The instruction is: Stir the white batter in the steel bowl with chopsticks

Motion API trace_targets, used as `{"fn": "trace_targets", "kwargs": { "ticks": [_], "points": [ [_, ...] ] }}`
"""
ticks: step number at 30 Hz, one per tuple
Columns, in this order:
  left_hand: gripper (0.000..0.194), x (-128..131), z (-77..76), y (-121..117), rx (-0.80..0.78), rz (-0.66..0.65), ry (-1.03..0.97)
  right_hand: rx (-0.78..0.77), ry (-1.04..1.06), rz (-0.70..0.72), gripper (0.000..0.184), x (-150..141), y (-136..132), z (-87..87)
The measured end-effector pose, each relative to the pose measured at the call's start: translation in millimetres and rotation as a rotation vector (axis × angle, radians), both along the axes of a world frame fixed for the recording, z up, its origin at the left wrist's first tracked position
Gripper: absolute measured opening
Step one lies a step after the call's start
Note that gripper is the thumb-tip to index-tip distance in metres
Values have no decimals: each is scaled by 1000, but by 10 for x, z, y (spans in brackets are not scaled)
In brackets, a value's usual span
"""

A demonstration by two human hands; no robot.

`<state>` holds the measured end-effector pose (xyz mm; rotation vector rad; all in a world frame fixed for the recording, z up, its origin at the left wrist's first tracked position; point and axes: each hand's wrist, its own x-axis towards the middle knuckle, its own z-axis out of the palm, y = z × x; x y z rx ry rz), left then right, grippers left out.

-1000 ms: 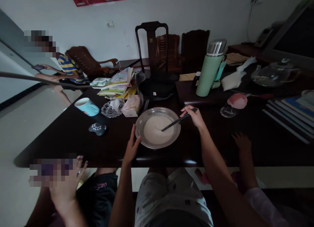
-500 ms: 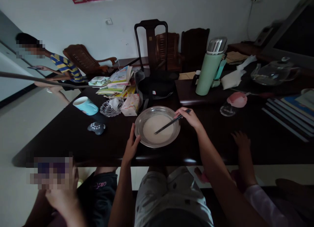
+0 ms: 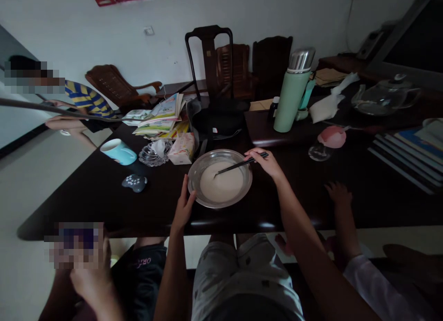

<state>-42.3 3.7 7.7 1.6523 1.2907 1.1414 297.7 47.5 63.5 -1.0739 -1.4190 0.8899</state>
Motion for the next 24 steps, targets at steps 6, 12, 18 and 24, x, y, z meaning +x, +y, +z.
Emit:
{"fn": "trace_targets", "kwargs": {
  "ticks": [6, 12, 18, 24],
  "points": [
    [75, -4, -30, 22, -3, 7, 7, -40, 22, -52, 39, 64, -5, 1],
    [76, 5, 2, 8, -8, 8, 19, -3, 6, -50, 38, 30, 8, -3],
    [77, 3, 3, 1, -20, -6, 16, -43, 11, -9, 39, 45, 4, -25],
    [76, 21, 42, -23, -23, -9, 2, -20, -13, -50, 39, 33, 18, -25]
  ]
}}
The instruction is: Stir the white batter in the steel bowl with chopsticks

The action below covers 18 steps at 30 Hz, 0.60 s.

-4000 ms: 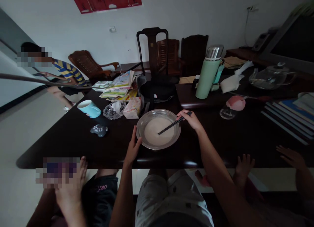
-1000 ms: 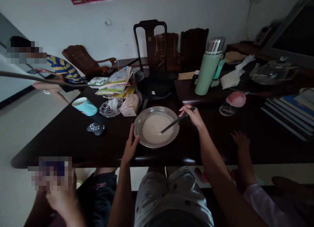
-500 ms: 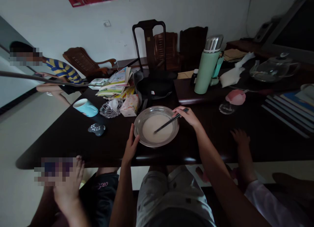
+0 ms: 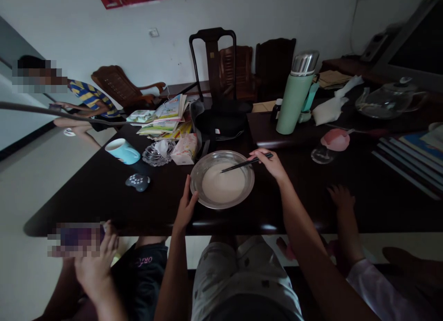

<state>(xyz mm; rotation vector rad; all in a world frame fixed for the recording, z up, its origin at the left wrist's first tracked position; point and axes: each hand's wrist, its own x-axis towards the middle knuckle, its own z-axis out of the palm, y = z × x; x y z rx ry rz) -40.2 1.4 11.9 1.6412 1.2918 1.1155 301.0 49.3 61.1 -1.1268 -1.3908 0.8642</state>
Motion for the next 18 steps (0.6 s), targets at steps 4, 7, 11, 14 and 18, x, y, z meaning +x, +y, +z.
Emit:
{"fn": "trace_targets", "kwargs": {
  "ticks": [4, 7, 11, 14, 18],
  "points": [
    [78, 9, 45, -14, -11, -8, -4, -14, 36, -72, 40, 72, 4, -10],
    [79, 8, 46, -10, -13, -4, -2, -45, 5, 109, 39, -13, -7, -9],
    [79, 12, 36, -13, -10, -6, 1, -17, -12, 106, 38, -38, -3, -8],
    [77, 23, 50, -28, -4, -9, 7, 9, 35, -90, 38, 60, 7, -20],
    [77, 40, 85, -51, 4, -12, 9, -22, 37, -30, 39, 45, 4, -28]
  ]
}}
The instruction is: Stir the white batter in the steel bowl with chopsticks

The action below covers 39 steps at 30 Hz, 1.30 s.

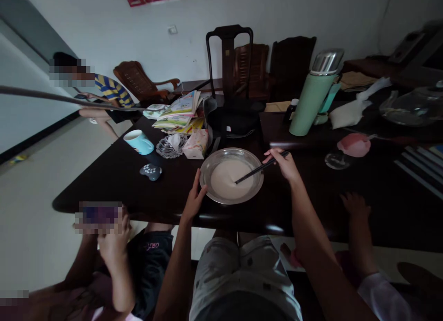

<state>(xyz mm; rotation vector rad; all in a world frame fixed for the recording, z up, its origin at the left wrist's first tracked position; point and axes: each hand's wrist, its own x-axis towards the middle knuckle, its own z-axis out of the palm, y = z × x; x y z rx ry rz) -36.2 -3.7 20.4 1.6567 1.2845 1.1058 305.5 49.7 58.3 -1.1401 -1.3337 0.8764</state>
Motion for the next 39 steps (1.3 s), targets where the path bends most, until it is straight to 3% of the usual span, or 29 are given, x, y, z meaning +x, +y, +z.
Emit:
{"fn": "trace_targets", "kwargs": {
  "ticks": [4, 9, 15, 21, 26, 32, 37, 39],
  "points": [
    [77, 14, 15, -15, -1, 12, -5, 7, -46, 132, 37, -93, -20, 1],
    [79, 17, 1, -13, -12, 10, -8, 61, -5, -78, 36, 30, -5, -33],
    [80, 16, 2, -7, -6, 4, 2, 18, -58, 143, 35, -62, -20, -20],
    [81, 16, 5, -10, -5, 6, 21, 41, 16, -32, 35, 1, -12, -29],
    [81, 3, -22, -2, -3, 7, 7, -1, -34, 156, 36, -68, -28, -8],
    [81, 5, -16, -6, -1, 5, 9, 35, 10, -28, 36, 0, -21, -4],
    [80, 18, 7, -18, -11, 10, 1, 4, -33, 156, 36, -59, -32, -7],
    [80, 20, 6, -16, -10, 10, -2, 25, -34, 134, 35, -72, -31, 3]
  ]
}}
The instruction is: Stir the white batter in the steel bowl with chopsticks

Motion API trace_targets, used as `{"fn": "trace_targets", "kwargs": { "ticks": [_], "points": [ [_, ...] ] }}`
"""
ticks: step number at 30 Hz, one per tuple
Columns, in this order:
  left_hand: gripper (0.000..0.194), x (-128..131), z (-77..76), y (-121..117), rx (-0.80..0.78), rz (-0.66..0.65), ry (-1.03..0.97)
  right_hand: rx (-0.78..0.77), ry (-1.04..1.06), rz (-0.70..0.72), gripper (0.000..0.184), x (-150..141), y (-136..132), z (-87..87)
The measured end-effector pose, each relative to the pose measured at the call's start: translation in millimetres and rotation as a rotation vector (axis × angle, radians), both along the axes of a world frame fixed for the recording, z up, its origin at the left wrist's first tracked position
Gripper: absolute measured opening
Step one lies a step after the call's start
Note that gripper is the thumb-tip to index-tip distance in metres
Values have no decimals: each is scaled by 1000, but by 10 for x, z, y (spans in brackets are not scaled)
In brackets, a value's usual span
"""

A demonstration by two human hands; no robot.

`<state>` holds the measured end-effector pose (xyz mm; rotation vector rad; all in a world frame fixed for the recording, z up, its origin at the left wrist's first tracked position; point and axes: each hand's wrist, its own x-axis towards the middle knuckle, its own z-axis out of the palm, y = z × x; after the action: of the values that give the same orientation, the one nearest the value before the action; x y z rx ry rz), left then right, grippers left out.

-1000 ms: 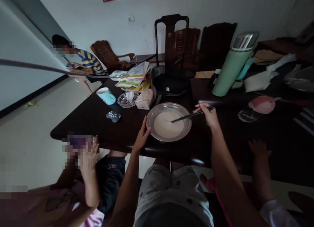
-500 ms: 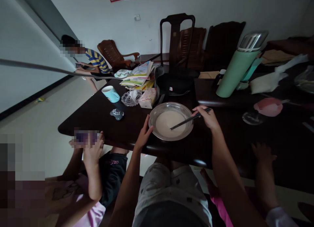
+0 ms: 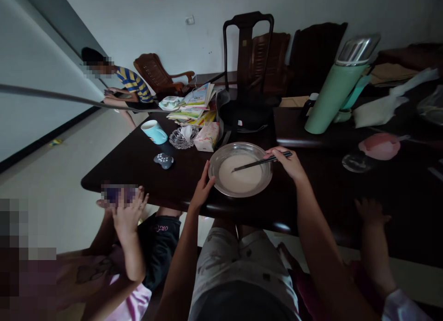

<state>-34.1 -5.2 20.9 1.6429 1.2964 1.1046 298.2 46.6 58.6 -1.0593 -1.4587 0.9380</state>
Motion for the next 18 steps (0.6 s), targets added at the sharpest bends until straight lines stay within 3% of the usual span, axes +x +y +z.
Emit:
{"fn": "trace_targets", "kwargs": {
  "ticks": [4, 10, 15, 18],
  "points": [
    [82, -6, -12, 12, 1, -7, 5, 8, 37, -161, 36, 52, 6, 6],
    [80, -15, -25, 18, 25, -18, 8, -11, 3, 26, 36, 6, 1, -5],
    [75, -14, -29, 18, 41, -13, 13, 48, 36, -143, 35, 55, 18, 0],
    [76, -19, -37, 24, 32, -12, 1, 14, 45, -68, 36, 49, 23, -10]
  ]
}}
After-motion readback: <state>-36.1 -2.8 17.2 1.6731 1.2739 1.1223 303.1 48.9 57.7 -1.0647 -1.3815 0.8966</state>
